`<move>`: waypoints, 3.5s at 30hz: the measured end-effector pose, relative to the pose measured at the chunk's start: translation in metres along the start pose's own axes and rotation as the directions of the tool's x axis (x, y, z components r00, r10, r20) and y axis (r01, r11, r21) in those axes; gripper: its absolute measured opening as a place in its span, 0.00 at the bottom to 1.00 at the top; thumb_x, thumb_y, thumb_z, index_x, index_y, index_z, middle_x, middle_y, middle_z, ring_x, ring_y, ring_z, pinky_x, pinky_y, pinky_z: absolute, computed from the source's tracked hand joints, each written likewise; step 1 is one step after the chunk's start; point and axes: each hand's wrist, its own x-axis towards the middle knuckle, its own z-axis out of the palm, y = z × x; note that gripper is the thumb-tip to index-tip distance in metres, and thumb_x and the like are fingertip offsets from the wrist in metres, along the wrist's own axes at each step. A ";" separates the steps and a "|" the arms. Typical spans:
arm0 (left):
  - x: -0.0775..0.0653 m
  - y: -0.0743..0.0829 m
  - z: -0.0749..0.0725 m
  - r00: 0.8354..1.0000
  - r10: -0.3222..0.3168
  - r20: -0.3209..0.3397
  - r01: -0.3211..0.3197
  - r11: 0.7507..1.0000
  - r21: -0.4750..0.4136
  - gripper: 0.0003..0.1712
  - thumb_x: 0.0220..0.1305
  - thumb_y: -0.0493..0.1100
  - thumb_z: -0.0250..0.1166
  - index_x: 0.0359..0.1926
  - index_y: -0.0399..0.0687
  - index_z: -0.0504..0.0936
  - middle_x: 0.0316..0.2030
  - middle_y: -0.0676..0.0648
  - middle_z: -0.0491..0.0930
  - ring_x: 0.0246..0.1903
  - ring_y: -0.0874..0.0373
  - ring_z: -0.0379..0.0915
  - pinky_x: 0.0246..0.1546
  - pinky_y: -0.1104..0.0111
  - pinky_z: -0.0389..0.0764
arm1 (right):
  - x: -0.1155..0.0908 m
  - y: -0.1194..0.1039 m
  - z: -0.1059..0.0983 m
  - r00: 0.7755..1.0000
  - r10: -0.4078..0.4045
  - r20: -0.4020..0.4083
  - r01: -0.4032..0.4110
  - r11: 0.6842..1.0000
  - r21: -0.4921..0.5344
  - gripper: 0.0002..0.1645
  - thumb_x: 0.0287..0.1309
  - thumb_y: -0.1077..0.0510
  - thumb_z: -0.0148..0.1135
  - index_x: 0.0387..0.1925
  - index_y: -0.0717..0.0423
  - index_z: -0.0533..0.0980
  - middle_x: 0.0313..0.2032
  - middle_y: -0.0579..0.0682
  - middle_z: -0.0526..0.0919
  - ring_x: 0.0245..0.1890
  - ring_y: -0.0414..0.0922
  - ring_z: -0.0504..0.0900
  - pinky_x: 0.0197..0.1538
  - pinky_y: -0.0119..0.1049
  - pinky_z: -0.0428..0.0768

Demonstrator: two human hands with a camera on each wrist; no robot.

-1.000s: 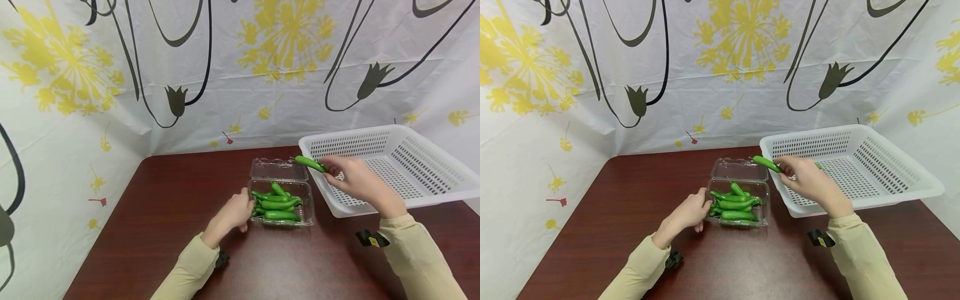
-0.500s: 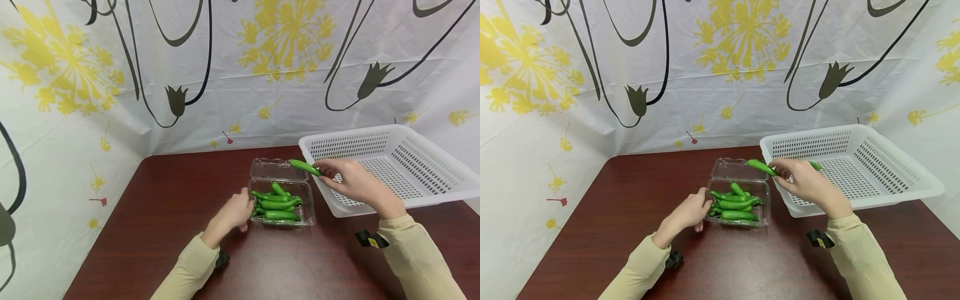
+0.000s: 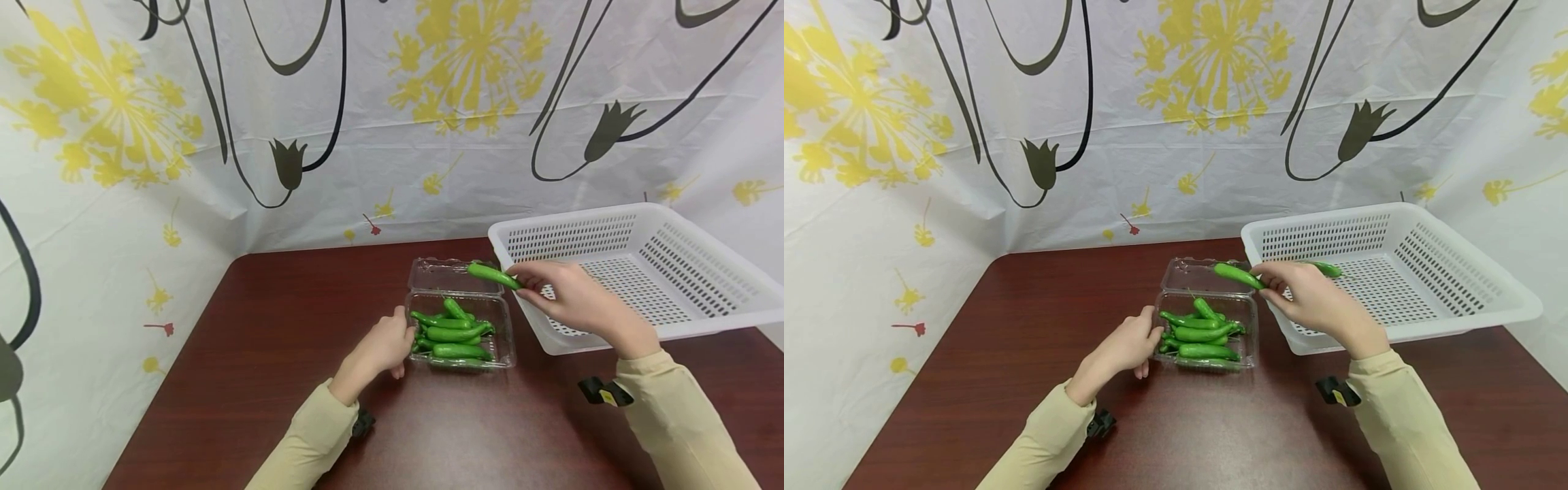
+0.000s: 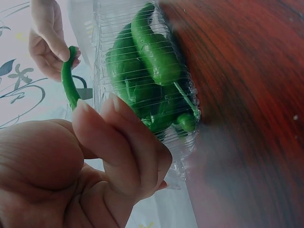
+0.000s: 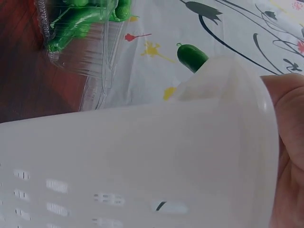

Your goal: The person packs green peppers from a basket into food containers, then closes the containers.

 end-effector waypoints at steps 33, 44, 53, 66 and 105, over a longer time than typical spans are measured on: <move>0.000 0.000 -0.001 1.000 -0.007 0.016 0.007 1.000 0.017 0.33 0.70 0.44 0.46 0.68 0.33 0.45 0.10 0.45 0.76 0.07 0.56 0.73 0.24 0.70 0.77 | 0.004 -0.011 0.013 0.998 -0.033 0.049 0.031 0.999 0.039 0.18 0.49 0.65 0.65 0.45 0.54 0.77 0.32 0.39 0.80 0.30 0.30 0.76 0.33 0.30 0.76; 0.001 0.000 0.000 1.000 -0.010 0.015 0.009 1.000 0.018 0.32 0.70 0.44 0.46 0.67 0.34 0.47 0.10 0.45 0.76 0.07 0.57 0.73 0.27 0.70 0.78 | 0.006 -0.019 0.019 0.997 -0.006 0.081 -0.001 0.996 0.084 0.18 0.51 0.62 0.66 0.46 0.52 0.77 0.32 0.36 0.79 0.29 0.29 0.76 0.33 0.31 0.76; 0.000 0.001 -0.001 1.000 -0.016 0.016 0.016 1.000 0.024 0.32 0.70 0.44 0.46 0.67 0.33 0.46 0.11 0.44 0.76 0.07 0.57 0.73 0.28 0.70 0.78 | 0.007 -0.021 0.023 0.996 -0.056 0.063 0.049 0.992 0.114 0.20 0.50 0.66 0.65 0.47 0.55 0.77 0.32 0.40 0.81 0.29 0.31 0.77 0.32 0.33 0.77; 0.000 0.002 -0.001 0.999 -0.022 0.029 0.021 1.000 0.015 0.34 0.71 0.44 0.45 0.69 0.35 0.42 0.11 0.44 0.76 0.08 0.55 0.73 0.22 0.70 0.77 | 0.007 -0.023 0.034 0.994 -0.080 0.076 0.075 0.995 0.068 0.21 0.48 0.64 0.65 0.48 0.57 0.77 0.37 0.43 0.81 0.29 0.31 0.74 0.30 0.34 0.78; 0.000 0.002 -0.001 0.999 -0.024 0.021 0.024 0.999 0.033 0.34 0.70 0.45 0.45 0.68 0.33 0.44 0.09 0.46 0.75 0.07 0.57 0.73 0.28 0.70 0.78 | 0.009 -0.032 0.051 0.986 -0.113 0.123 0.109 0.993 0.041 0.20 0.47 0.67 0.65 0.46 0.60 0.78 0.37 0.48 0.82 0.34 0.40 0.80 0.39 0.35 0.80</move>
